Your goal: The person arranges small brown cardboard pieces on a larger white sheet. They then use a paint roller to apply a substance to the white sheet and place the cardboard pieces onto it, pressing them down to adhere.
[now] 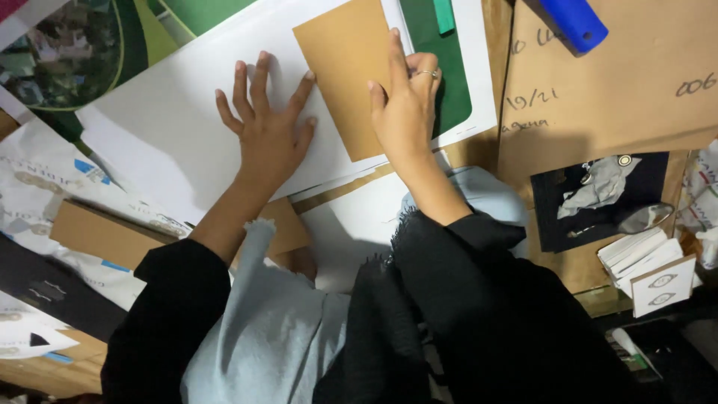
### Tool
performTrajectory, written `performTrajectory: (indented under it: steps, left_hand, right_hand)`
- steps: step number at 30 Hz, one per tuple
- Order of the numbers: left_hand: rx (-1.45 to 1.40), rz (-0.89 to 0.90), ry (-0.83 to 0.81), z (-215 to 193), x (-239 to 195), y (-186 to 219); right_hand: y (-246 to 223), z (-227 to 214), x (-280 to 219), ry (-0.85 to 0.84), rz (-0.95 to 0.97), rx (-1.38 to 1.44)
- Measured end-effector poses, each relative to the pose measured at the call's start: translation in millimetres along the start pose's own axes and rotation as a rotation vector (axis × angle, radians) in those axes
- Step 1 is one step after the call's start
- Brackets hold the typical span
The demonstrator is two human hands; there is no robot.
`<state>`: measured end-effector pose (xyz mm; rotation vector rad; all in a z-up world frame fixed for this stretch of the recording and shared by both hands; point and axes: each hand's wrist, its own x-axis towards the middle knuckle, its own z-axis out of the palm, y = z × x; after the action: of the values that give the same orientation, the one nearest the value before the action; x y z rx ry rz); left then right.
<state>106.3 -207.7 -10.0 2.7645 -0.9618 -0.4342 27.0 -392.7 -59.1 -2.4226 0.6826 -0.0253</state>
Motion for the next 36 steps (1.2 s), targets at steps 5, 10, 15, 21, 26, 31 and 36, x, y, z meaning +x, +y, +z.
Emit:
performTrajectory:
  steps: [5, 10, 15, 21, 26, 31, 36]
  left_hand:
    - [0.060, 0.023, 0.017, 3, -2, -2]
    - [0.029, -0.024, -0.068, -3, 0, 1]
    - [0.013, -0.048, -0.108, -5, 1, 4]
    - [-0.001, -0.057, -0.106, -4, 2, 4]
    - [0.015, -0.053, -0.101, -3, 1, 3]
    - [0.059, -0.019, -0.074, -2, 0, 2]
    - [0.057, -0.015, -0.047, -2, 1, 2]
  right_hand:
    - [-8, -1, 1, -0.031, 0.066, -0.015]
    - [-12, -4, 4, -0.074, 0.090, -0.082]
    - [-16, -5, 4, -0.084, 0.134, -0.078]
    - [-14, -1, 3, -0.043, 0.115, -0.073]
    - [-16, -3, 3, -0.067, 0.140, -0.065]
    - [-12, -1, 2, -0.034, 0.093, -0.039]
    - [-14, -3, 3, -0.030, 0.098, -0.038]
